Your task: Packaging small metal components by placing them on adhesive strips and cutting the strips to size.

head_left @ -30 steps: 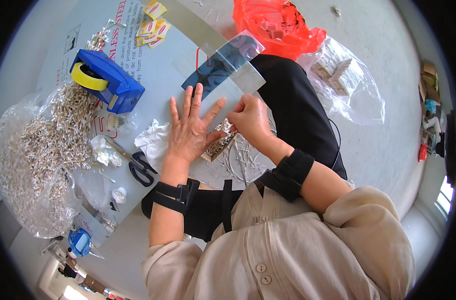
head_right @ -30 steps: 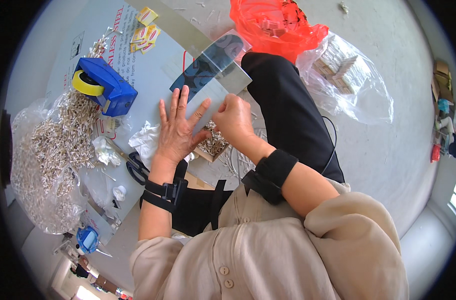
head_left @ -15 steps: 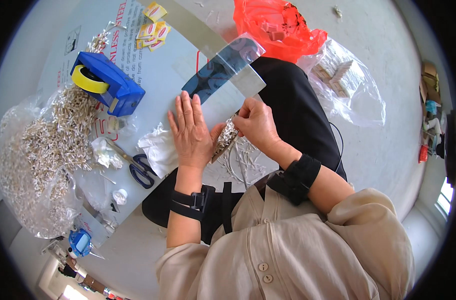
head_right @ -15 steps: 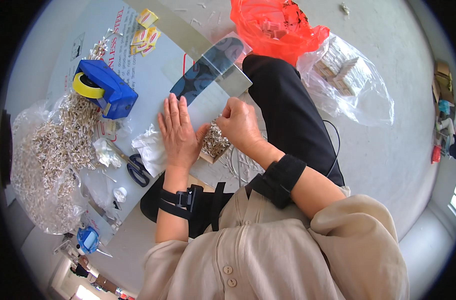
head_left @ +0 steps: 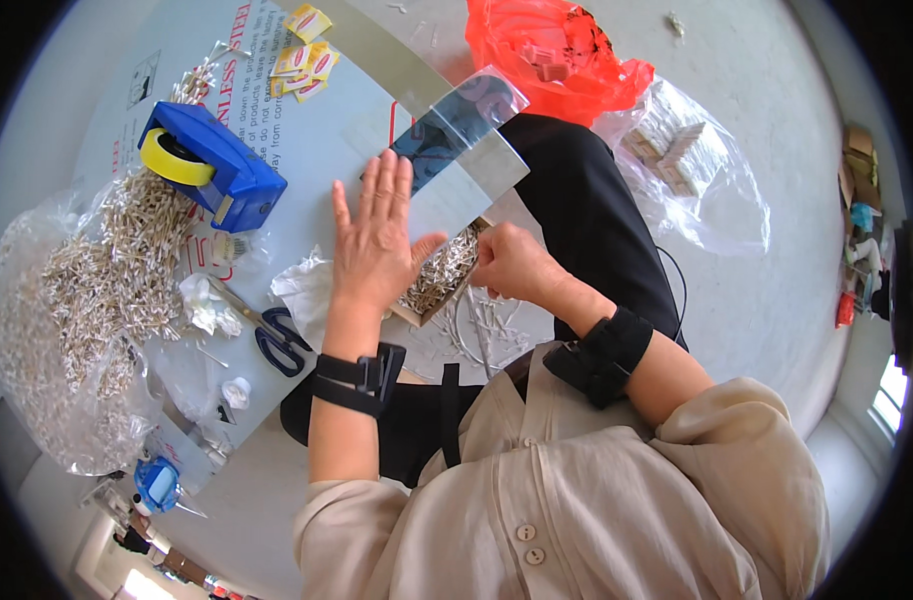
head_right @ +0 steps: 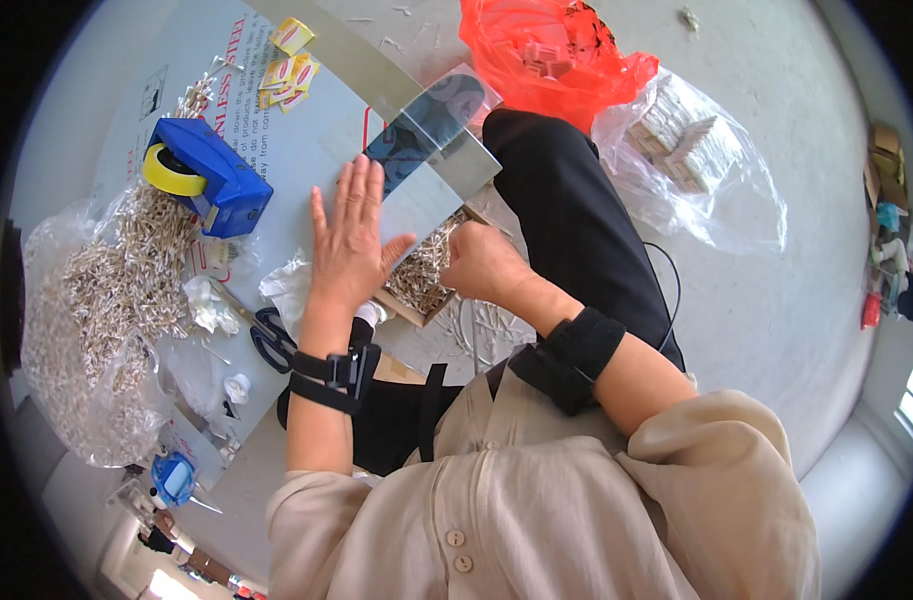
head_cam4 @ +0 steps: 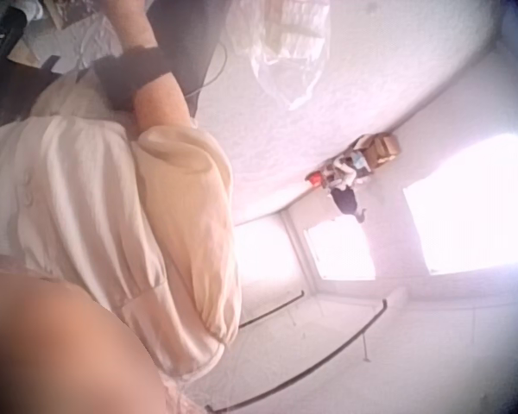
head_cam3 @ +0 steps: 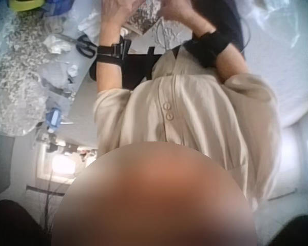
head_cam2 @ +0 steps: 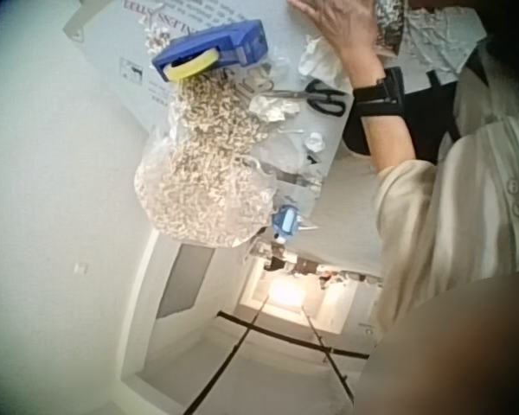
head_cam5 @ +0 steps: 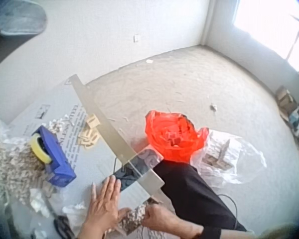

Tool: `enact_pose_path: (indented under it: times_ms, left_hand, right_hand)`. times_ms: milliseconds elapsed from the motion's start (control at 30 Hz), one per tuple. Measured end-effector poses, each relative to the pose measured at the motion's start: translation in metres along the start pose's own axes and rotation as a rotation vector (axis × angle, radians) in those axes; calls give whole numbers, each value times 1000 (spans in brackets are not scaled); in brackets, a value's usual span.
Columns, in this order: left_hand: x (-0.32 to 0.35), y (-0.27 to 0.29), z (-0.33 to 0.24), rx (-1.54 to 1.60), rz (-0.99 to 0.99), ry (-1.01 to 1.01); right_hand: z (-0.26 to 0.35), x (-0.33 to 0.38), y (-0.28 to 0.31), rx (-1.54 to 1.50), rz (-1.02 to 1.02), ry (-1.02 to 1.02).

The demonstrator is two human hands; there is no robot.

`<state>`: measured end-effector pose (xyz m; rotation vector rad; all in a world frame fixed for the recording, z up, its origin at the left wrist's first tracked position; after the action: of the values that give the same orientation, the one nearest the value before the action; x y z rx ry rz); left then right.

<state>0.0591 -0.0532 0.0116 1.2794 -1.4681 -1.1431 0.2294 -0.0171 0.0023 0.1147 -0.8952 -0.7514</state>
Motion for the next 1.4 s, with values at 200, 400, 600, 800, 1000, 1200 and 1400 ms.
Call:
enact_pose_path:
  times_ms: [200,400,600,800,1000,1200,1400]
  left_hand:
    - [37,0,-34,170,201,-108]
    - [76,-4,-1,73,182,-22]
    - [78,23,47,66,-219,221]
    - [84,54,96,360,-775,562]
    - [50,64,130,551,-702,673]
    - [52,57,139,569,-805,624]
    - [53,53,141,634,-895,550]
  right_hand:
    - [2,3,4,48,347,-65]
    - [14,8,-4,91,485,-2]
    - [35,5,-24,-20,474,55]
    - [101,-12,-39,-375,267,244]
    - [194,-70,-56,-309,-174,585]
    - [230,-91,-76,-91,-154,436]
    - [231,-107,-88,-281,-160,303]
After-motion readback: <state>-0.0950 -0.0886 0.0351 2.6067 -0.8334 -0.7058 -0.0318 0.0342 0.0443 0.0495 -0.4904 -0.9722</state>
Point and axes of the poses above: each hand's wrist, its own x-axis away from the middle knuckle, its own y-axis out of the back of the hand, z = x × y, the point moved 3 cm from there along -x, towards the middle knuckle, and after that the axes turned 2 degrees about -y, right-handed, at the moved point
